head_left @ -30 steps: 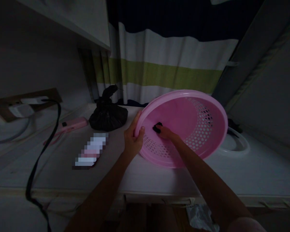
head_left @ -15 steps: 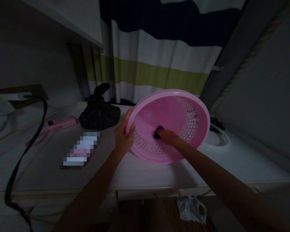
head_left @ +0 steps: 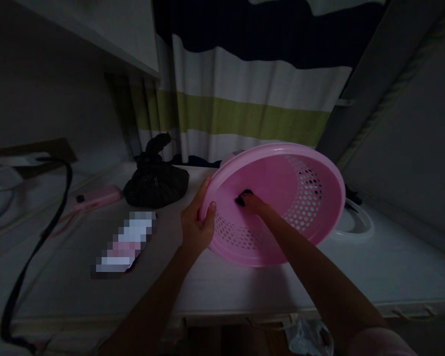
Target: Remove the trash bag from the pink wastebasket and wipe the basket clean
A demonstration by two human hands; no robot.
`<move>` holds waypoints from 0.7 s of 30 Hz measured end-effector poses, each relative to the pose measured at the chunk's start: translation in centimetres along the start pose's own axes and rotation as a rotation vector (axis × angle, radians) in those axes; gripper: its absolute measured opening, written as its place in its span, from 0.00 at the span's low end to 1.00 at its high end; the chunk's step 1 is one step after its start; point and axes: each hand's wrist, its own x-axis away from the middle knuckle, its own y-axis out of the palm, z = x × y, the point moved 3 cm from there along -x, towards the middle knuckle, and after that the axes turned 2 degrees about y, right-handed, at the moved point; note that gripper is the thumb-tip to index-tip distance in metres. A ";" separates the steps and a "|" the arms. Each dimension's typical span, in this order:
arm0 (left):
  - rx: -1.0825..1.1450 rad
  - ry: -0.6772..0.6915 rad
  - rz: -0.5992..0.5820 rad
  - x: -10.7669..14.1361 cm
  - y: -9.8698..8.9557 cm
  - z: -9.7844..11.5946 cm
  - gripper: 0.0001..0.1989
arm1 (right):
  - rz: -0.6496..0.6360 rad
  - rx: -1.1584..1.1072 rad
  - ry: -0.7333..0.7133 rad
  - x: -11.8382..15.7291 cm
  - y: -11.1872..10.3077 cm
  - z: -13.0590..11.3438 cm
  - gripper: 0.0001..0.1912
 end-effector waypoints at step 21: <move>-0.016 -0.059 0.017 0.4 0.0 -0.6 0.27 | -0.088 0.011 -0.237 9.5 -2.3 -2.7 0.26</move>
